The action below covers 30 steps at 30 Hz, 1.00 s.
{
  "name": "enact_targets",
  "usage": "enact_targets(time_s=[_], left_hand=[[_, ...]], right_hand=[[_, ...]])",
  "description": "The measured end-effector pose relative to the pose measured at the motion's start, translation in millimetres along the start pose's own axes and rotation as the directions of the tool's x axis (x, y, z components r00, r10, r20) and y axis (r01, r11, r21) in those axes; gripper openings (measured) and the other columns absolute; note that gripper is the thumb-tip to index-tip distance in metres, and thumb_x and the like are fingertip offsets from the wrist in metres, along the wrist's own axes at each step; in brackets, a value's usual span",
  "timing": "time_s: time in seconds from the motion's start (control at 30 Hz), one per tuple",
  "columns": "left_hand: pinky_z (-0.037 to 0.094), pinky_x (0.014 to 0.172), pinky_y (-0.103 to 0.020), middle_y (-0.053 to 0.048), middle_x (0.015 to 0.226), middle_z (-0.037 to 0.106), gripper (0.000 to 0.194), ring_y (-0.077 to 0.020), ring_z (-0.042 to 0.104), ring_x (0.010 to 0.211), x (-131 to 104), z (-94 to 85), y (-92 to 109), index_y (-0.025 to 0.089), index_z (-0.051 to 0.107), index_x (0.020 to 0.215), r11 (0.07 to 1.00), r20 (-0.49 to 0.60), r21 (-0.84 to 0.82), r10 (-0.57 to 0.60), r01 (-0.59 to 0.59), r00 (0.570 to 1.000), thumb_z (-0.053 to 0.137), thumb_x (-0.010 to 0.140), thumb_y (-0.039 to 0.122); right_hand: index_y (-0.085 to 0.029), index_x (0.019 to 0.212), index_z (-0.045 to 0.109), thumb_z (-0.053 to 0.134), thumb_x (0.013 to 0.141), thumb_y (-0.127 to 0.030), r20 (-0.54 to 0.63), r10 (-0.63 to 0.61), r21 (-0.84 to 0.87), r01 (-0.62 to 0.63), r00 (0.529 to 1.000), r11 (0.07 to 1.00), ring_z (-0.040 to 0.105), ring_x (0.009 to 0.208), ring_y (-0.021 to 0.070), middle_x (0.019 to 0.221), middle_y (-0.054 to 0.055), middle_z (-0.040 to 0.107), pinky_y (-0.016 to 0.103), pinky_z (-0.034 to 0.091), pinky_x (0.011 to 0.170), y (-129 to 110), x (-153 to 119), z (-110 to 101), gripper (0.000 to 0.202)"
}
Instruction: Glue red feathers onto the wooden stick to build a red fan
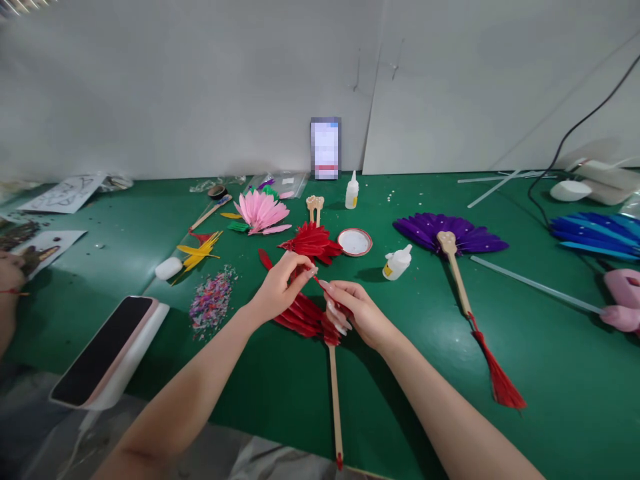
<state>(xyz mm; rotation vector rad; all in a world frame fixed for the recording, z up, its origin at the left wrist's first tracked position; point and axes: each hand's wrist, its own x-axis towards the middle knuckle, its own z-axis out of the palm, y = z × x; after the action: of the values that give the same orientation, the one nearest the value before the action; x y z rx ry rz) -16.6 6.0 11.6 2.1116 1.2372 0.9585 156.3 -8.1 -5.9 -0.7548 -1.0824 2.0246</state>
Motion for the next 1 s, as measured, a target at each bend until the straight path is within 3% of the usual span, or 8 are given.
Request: enact_targets(time_s=[0.27, 0.5, 0.63, 0.73, 0.83, 1.0], left_hand=[[0.041, 0.071, -0.027, -0.003, 0.075, 0.049, 0.024, -0.0129, 0.049, 0.07, -1.5, 0.0, -2.2, 0.018, 0.049, 0.086, 0.999, 0.009, 0.001, -0.037, 0.037, 0.999, 0.028, 0.092, 0.027], [0.043, 0.067, -0.026, -0.001, 0.073, 0.054, 0.03, -0.0119, 0.051, 0.064, -1.0, 0.2, -2.1, 0.019, 0.047, 0.113, 0.997, -0.027, -0.026, -0.075, 0.075, 0.997, 0.03, 0.092, 0.031], [0.043, 0.07, -0.024, -0.001, 0.08, 0.059, 0.021, -0.0121, 0.056, 0.074, -0.7, 2.3, -1.2, 0.019, 0.051, 0.096, 0.995, -0.035, -0.063, -0.082, 0.08, 0.996, 0.043, 0.087, 0.035], [0.043, 0.067, -0.023, -0.001, 0.08, 0.06, 0.022, -0.0114, 0.057, 0.073, -0.1, 3.4, -1.2, 0.019, 0.051, 0.096, 0.992, -0.031, -0.065, -0.114, 0.111, 0.993, 0.046, 0.085, 0.037], [0.043, 0.066, -0.024, -0.001, 0.081, 0.06, 0.027, -0.012, 0.056, 0.073, 0.8, 3.2, -1.3, 0.019, 0.051, 0.102, 0.991, -0.021, -0.063, -0.119, 0.118, 0.993, 0.048, 0.084, 0.039], [0.044, 0.069, -0.026, -0.003, 0.084, 0.06, 0.019, -0.0133, 0.057, 0.077, 1.0, 1.8, -2.8, 0.018, 0.05, 0.09, 0.99, -0.01, -0.088, -0.11, 0.109, 0.994, 0.045, 0.086, 0.036]], right_hand=[[-0.018, 0.056, 0.044, 0.051, 0.084, -0.04, -0.007, 0.013, -0.056, -0.014, 1.0, 0.998, 0.028, 0.032, 0.0057, 0.038, -0.008, 0.033, 0.021, 0.02, 0.035, -2.1, -0.9, 2.2, 0.037], [-0.018, 0.056, 0.045, 0.053, 0.083, -0.041, -0.03, 0.005, -0.086, -0.008, 1.0, 0.996, 0.028, 0.031, 0.0053, 0.039, -0.007, 0.037, 0.021, 0.021, 0.034, -2.2, 0.5, 1.7, 0.037], [-0.019, 0.055, 0.044, 0.052, 0.082, -0.043, -0.084, -0.037, -0.194, 0.02, 0.996, 0.981, 0.029, 0.03, 0.0052, 0.038, -0.007, 0.039, 0.021, 0.022, 0.033, -0.6, 1.2, 0.6, 0.037], [-0.019, 0.054, 0.044, 0.053, 0.081, -0.043, -0.142, -0.161, -0.442, 0.083, 0.977, 0.893, 0.035, 0.031, 0.0065, 0.037, -0.007, 0.04, 0.021, 0.026, 0.036, 1.3, -0.2, 1.5, 0.038], [-0.019, 0.053, 0.046, 0.053, 0.082, -0.04, -0.124, -0.289, -0.642, 0.145, 0.949, 0.753, 0.04, 0.036, 0.008, 0.04, -0.005, 0.044, 0.023, 0.031, 0.042, 2.5, -2.1, 3.4, 0.037], [-0.02, 0.053, 0.045, 0.051, 0.083, -0.039, -0.107, -0.331, -0.685, 0.172, 0.937, 0.708, 0.039, 0.038, 0.0091, 0.04, -0.004, 0.044, 0.023, 0.031, 0.042, 2.7, -3.1, 4.0, 0.036]])
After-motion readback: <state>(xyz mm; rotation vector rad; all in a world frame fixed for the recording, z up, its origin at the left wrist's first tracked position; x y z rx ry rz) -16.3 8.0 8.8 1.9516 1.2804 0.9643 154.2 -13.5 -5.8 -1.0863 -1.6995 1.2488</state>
